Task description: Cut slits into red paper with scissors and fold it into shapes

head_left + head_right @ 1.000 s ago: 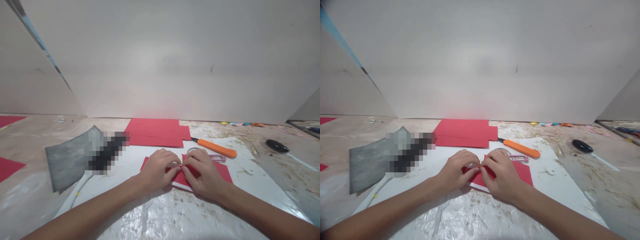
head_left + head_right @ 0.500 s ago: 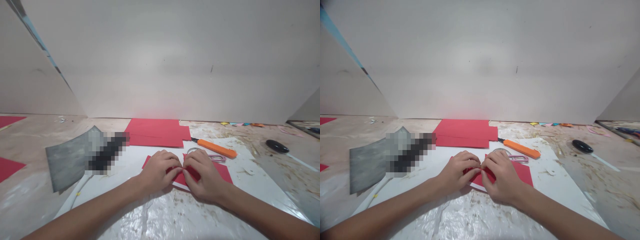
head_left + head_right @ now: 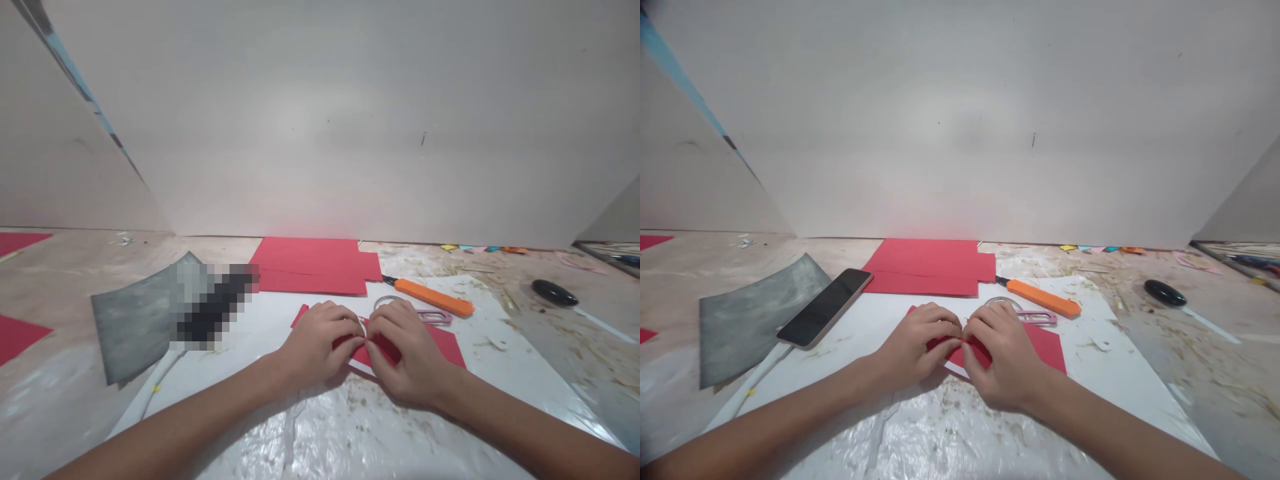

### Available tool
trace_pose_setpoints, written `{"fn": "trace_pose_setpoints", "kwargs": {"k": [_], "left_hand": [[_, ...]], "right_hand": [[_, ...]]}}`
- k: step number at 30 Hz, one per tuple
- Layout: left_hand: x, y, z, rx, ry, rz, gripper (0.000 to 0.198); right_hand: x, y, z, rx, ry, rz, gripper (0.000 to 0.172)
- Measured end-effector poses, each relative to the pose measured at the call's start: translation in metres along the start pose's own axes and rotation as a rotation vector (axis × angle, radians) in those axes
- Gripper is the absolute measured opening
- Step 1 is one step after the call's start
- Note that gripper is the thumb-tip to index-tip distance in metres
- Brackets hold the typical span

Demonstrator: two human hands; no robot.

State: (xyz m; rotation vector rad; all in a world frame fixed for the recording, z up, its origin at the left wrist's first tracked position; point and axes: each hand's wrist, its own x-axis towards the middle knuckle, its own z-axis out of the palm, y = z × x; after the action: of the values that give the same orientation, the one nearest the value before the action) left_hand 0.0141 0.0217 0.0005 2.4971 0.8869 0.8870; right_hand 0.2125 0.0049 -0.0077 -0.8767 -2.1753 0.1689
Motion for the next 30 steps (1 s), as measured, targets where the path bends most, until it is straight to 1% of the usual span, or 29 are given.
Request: {"fn": "trace_pose_setpoints", "kwargs": {"k": [3, 7, 9, 11, 13, 15, 18, 20, 22, 24, 26, 29, 30], "left_hand": [[-0.001, -0.001, 0.001, 0.014, -0.001, 0.011, 0.020], [-0.001, 0.001, 0.004, 0.028, 0.010, 0.008, 0.019], [0.002, 0.003, 0.000, 0.056, 0.020, 0.003, 0.017], [0.006, 0.001, -0.015, 0.117, 0.041, -0.023, 0.015], [0.008, -0.007, -0.040, 0.216, 0.084, -0.121, 0.023], [0.001, -0.022, -0.071, 0.397, 0.105, -0.297, 0.038], [-0.028, -0.050, -0.115, 0.679, -0.015, -0.584, 0.055], [-0.054, -0.065, -0.133, 0.781, -0.086, -0.691, 0.060], [-0.076, -0.073, -0.140, 0.819, -0.137, -0.782, 0.062], [-0.089, -0.074, -0.141, 0.813, -0.114, -0.787, 0.065], [-0.091, -0.070, -0.140, 0.791, -0.086, -0.792, 0.067], [-0.084, -0.059, -0.141, 0.736, -0.099, -0.901, 0.072], [-0.083, -0.056, -0.141, 0.699, -0.065, -0.920, 0.073]], "right_hand": [[-0.001, 0.001, 0.000, -0.011, -0.002, -0.023, 0.010], [-0.002, 0.003, 0.002, -0.026, -0.004, -0.013, 0.010], [-0.003, 0.003, 0.002, -0.036, -0.002, -0.008, 0.009], [-0.003, 0.003, 0.003, -0.044, -0.001, 0.002, 0.009], [-0.002, 0.003, 0.002, -0.047, 0.002, 0.015, 0.009], [-0.002, 0.003, 0.002, -0.045, 0.010, 0.020, 0.009], [0.000, 0.002, 0.001, -0.043, 0.015, 0.016, 0.010], [0.001, 0.001, 0.001, -0.045, 0.009, 0.013, 0.010], [0.001, 0.000, 0.001, -0.045, 0.002, 0.013, 0.009], [0.001, -0.001, 0.001, -0.045, 0.006, 0.015, 0.009], [0.001, -0.002, 0.000, -0.044, 0.013, 0.019, 0.010], [0.000, -0.004, 0.000, -0.041, 0.011, 0.022, 0.011], [0.000, -0.004, -0.001, -0.041, 0.011, 0.023, 0.011]]}}
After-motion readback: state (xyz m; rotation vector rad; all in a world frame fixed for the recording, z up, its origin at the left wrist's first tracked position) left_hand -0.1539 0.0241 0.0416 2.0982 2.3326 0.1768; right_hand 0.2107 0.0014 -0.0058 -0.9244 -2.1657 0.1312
